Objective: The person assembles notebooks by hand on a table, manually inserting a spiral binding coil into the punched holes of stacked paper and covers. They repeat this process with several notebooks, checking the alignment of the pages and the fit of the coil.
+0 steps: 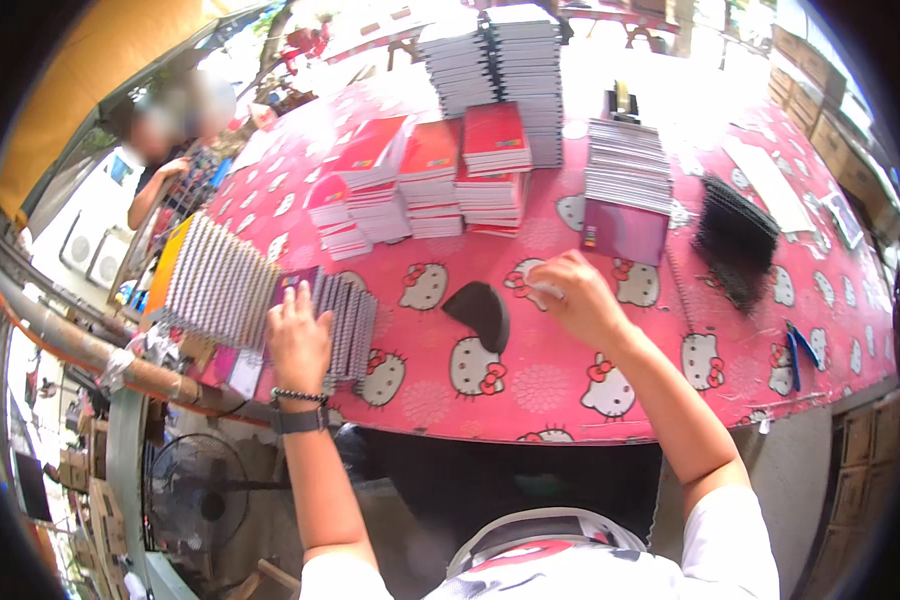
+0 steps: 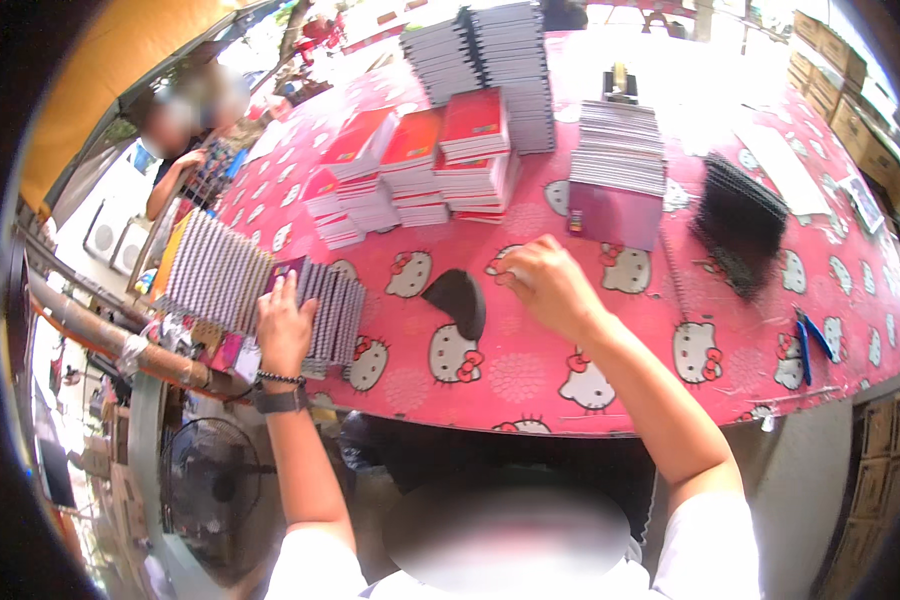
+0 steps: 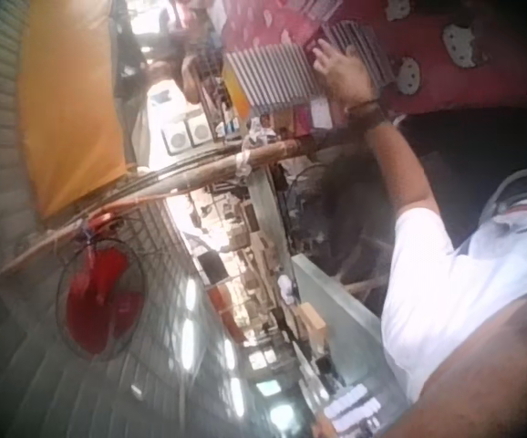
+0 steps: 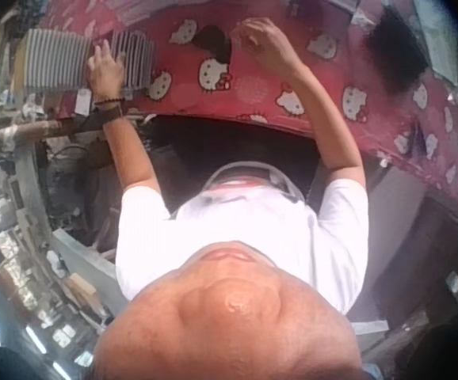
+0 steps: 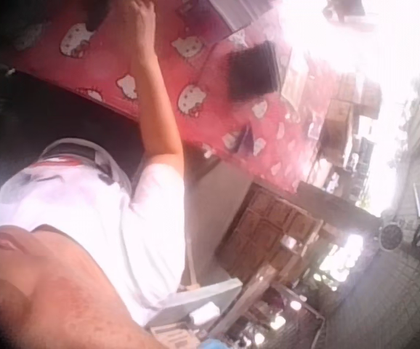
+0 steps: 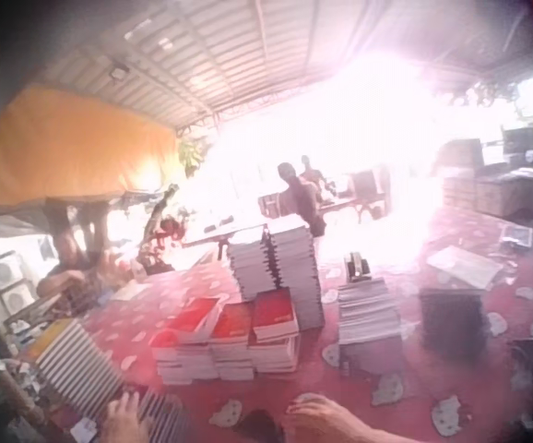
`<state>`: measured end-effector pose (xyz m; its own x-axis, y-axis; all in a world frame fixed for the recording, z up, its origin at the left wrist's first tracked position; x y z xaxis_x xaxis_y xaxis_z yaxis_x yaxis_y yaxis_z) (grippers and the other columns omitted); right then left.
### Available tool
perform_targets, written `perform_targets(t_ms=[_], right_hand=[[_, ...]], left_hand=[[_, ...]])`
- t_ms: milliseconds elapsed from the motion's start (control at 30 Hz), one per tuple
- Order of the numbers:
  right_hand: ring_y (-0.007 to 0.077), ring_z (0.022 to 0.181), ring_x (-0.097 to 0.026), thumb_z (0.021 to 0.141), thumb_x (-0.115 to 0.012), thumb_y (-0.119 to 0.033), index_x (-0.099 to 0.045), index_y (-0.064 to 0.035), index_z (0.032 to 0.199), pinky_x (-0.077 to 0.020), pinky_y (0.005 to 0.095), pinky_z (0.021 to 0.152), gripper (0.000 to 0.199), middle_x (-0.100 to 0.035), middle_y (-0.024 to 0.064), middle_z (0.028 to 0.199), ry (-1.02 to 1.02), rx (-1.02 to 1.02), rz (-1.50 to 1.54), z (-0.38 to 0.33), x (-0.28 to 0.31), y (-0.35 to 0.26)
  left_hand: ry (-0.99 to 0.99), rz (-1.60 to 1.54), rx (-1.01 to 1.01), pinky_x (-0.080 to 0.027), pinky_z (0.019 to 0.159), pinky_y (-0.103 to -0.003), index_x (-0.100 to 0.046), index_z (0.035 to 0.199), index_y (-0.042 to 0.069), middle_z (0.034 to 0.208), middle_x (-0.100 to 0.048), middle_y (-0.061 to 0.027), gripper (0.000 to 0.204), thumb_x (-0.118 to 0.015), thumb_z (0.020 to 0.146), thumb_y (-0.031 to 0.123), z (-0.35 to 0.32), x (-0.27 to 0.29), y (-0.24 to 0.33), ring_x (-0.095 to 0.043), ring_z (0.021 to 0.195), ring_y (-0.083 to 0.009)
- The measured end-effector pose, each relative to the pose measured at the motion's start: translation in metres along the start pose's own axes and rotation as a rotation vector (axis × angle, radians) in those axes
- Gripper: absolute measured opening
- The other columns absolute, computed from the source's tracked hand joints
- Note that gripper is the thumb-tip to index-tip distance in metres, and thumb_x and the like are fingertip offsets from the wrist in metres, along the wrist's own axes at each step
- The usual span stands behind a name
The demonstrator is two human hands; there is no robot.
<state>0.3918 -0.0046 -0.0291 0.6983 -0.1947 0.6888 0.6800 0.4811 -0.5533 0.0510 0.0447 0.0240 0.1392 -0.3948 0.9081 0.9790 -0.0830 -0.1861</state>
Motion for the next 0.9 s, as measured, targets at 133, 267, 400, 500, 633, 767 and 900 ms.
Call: perform_targets(t_ms=[133,267,400,500,633,767,900], right_hand=[[0.0268,0.104,-0.048,0.073,-0.068,-0.013,-0.060,-0.0100,0.103,-0.0398,0.0410,0.085,0.032,-0.059,0.0054,0.107,0.363,-0.172,-0.524,-0.008,0.069,0.063],[0.0252,0.110,-0.043,0.072,-0.071,-0.021,-0.060,-0.0107,0.101,-0.0352,0.0431,0.089,0.033,-0.055,0.0032,0.110,0.389,-0.323,-0.747,-0.013,0.098,0.103],[0.0243,0.106,-0.046,0.072,-0.070,-0.021,-0.060,-0.0112,0.101,-0.0344,0.0426,0.089,0.033,-0.055,0.0036,0.104,0.338,-0.342,-0.677,-0.001,0.098,0.107],[0.0247,0.105,-0.047,0.071,-0.071,-0.019,-0.060,-0.0107,0.097,-0.0336,0.0417,0.090,0.030,-0.056,0.0038,0.101,0.413,-0.295,-0.674,-0.008,0.100,0.106],[0.0273,0.093,-0.052,0.067,-0.071,-0.012,-0.058,-0.0085,0.089,-0.0412,0.0391,0.081,0.026,-0.057,0.0063,0.090,0.429,-0.204,-0.581,-0.021,0.098,0.071],[0.0300,0.078,-0.056,0.063,-0.069,-0.004,-0.056,-0.0067,0.082,-0.0471,0.0378,0.067,0.023,-0.057,0.0085,0.078,0.256,0.008,-0.180,-0.039,0.072,-0.008],[0.0274,0.078,-0.058,0.069,-0.070,-0.005,-0.059,-0.0052,0.083,-0.0477,0.0370,0.067,0.018,-0.059,0.0083,0.077,0.039,-0.042,0.175,-0.059,0.040,-0.073]], left_hand=[[0.020,-0.030,0.015,-0.040,0.093,-0.038,-0.049,0.127,0.004,0.123,-0.054,-0.0163,0.055,-0.066,0.078,0.024,-0.003,0.010,0.007,-0.050,0.103,-0.0300],[0.122,-0.162,-0.011,-0.036,0.098,-0.041,-0.049,0.126,0.003,0.134,-0.043,-0.0179,0.059,-0.070,0.074,0.021,-0.007,0.024,0.018,-0.043,0.114,-0.0340],[0.347,-0.305,-0.131,-0.029,0.103,-0.047,-0.052,0.122,0.008,0.142,-0.032,-0.0159,0.052,-0.069,0.073,0.016,-0.030,0.056,0.054,-0.032,0.125,-0.0364],[0.415,-0.516,-0.244,-0.027,0.103,-0.048,-0.054,0.116,0.009,0.138,-0.037,-0.0147,0.044,-0.067,0.074,0.012,-0.049,0.064,0.094,-0.032,0.127,-0.0347],[0.395,-0.781,-0.365,-0.027,0.103,-0.046,-0.053,0.117,0.008,0.135,-0.041,-0.0156,0.047,-0.067,0.073,0.010,-0.075,0.069,0.128,-0.035,0.125,-0.0348],[0.206,-1.355,-0.206,-0.030,0.102,-0.041,-0.051,0.118,0.005,0.136,-0.041,-0.0144,0.054,-0.075,0.071,0.016,-0.088,0.045,0.154,-0.037,0.125,-0.0250],[-0.241,-1.715,-0.184,-0.041,0.091,-0.032,-0.054,0.104,0.002,0.112,-0.059,-0.0125,0.029,-0.068,0.080,0.006,-0.106,0.008,0.174,-0.053,0.105,-0.0156]])
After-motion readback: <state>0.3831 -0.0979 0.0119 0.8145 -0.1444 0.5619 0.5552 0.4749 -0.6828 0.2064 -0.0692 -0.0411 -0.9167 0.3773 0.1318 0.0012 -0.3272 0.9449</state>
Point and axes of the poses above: each hand's wrist, its own z-axis towards the middle knuckle, its own x-axis out of the back of the hand, y = z × x, the point moved 5 cm from there along z, towards the middle knuckle
